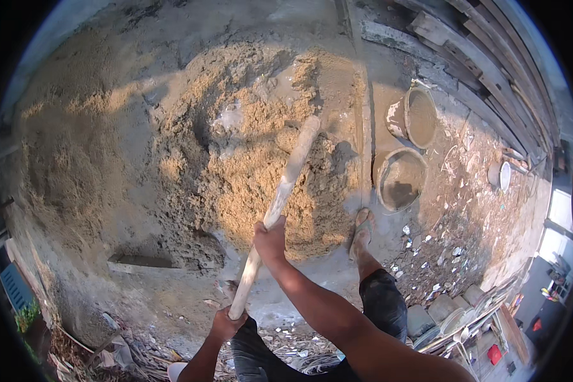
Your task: The person mixes cement and sand on a board using a hoe, pouring water from buckets and a small container into the mixture and incorporating it with the tool.
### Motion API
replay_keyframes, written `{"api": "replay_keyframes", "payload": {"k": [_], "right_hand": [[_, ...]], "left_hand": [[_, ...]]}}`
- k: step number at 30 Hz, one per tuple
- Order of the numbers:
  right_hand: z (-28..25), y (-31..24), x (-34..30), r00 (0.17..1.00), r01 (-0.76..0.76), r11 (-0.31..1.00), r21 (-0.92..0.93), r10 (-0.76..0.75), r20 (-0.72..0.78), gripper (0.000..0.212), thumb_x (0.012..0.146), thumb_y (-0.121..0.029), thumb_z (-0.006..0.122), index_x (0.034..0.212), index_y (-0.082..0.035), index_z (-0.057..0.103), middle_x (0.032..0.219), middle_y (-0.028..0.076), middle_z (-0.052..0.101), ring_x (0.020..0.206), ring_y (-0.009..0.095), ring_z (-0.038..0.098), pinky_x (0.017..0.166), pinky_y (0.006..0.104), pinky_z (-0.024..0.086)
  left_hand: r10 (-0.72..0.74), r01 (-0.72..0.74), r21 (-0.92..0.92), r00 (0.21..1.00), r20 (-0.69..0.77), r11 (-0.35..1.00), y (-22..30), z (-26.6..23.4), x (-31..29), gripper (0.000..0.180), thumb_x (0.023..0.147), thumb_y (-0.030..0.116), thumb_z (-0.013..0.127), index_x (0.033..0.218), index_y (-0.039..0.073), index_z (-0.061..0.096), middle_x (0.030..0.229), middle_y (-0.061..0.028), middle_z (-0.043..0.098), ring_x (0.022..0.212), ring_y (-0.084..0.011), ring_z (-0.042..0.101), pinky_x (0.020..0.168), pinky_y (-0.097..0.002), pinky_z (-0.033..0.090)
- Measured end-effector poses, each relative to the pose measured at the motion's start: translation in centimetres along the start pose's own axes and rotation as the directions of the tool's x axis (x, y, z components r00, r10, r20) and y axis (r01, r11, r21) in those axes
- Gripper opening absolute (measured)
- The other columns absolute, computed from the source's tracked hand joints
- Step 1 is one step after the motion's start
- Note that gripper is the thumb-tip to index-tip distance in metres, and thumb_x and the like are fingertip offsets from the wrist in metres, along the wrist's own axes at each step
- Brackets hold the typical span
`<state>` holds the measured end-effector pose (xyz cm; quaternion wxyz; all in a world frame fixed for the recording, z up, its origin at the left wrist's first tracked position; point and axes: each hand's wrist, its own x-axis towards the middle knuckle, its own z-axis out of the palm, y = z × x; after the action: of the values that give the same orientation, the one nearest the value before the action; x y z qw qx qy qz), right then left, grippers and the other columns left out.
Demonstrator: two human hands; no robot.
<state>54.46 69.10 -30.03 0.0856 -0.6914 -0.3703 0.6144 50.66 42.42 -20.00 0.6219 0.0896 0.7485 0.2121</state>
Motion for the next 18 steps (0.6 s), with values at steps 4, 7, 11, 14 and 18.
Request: {"api": "replay_keyframes", "payload": {"k": [4, 7, 11, 14, 18], "right_hand": [[-2.9, -8.0, -0.7, 0.976, 0.145, 0.96, 0.24, -0.178, 0.124, 0.054, 0.093, -0.017, 0.063, 0.133, 0.003, 0.033, 0.082, 0.013, 0.06, 0.055, 0.02, 0.061, 0.051, 0.0354, 0.05], [-2.9, -18.5, 9.9, 0.899, 0.433, 0.896, 0.094, -0.438, 0.031, 0.076, 0.093, -0.018, 0.061, 0.148, 0.011, 0.017, 0.083, 0.017, 0.064, 0.053, 0.021, 0.062, 0.047, 0.0344, 0.052], [-4.8, -22.7, 26.0, 0.918, 0.39, 0.882, -0.264, -0.394, 0.04, 0.069, 0.086, -0.021, 0.064, 0.139, 0.012, 0.035, 0.097, 0.027, 0.068, 0.07, 0.032, 0.072, 0.062, 0.0378, 0.059], [-7.0, -10.9, 26.0, 0.942, 0.282, 0.812, -0.511, -0.336, -0.014, 0.064, 0.084, -0.023, 0.066, 0.132, 0.011, 0.042, 0.103, 0.031, 0.067, 0.092, 0.04, 0.07, 0.079, 0.0432, 0.057], [-7.6, -3.6, 10.1, 0.989, 0.148, 0.942, -0.302, -0.142, 0.041, 0.045, 0.089, -0.014, 0.062, 0.125, 0.003, 0.042, 0.082, 0.021, 0.067, 0.057, 0.027, 0.066, 0.053, 0.0393, 0.053]], "left_hand": [[0.133, -0.134, -0.002, 0.987, -0.093, 0.991, 1.8, 4.5, 5.1, 0.024, 0.083, 0.016, 0.077, 0.098, 0.0, 0.07, 0.079, -0.0152, 0.072, 0.073, -0.0171, 0.07, 0.072, -0.0341, 0.055], [0.269, -0.279, -0.014, 0.936, -0.225, 0.96, 12.5, 6.8, 16.9, 0.025, 0.085, 0.018, 0.074, 0.103, 0.001, 0.067, 0.076, -0.016, 0.07, 0.069, -0.0199, 0.069, 0.066, -0.0371, 0.054], [0.151, -0.165, -0.135, 0.983, -0.107, 0.977, 23.4, 12.5, 23.8, 0.019, 0.087, 0.017, 0.07, 0.088, 0.001, 0.061, 0.066, -0.0012, 0.057, 0.059, -0.0101, 0.052, 0.056, -0.0329, 0.045], [0.124, -0.139, -0.128, 0.985, -0.116, 0.982, 15.7, 17.3, 19.6, 0.032, 0.085, 0.027, 0.072, 0.1, -0.001, 0.065, 0.072, -0.0122, 0.067, 0.063, -0.0224, 0.063, 0.066, -0.0381, 0.051], [-0.09, 0.083, -0.072, 0.992, -0.094, 0.994, 5.1, 17.4, 8.0, 0.037, 0.083, 0.026, 0.077, 0.109, 0.002, 0.066, 0.081, -0.0131, 0.07, 0.075, -0.0224, 0.069, 0.072, -0.0362, 0.053]]}}
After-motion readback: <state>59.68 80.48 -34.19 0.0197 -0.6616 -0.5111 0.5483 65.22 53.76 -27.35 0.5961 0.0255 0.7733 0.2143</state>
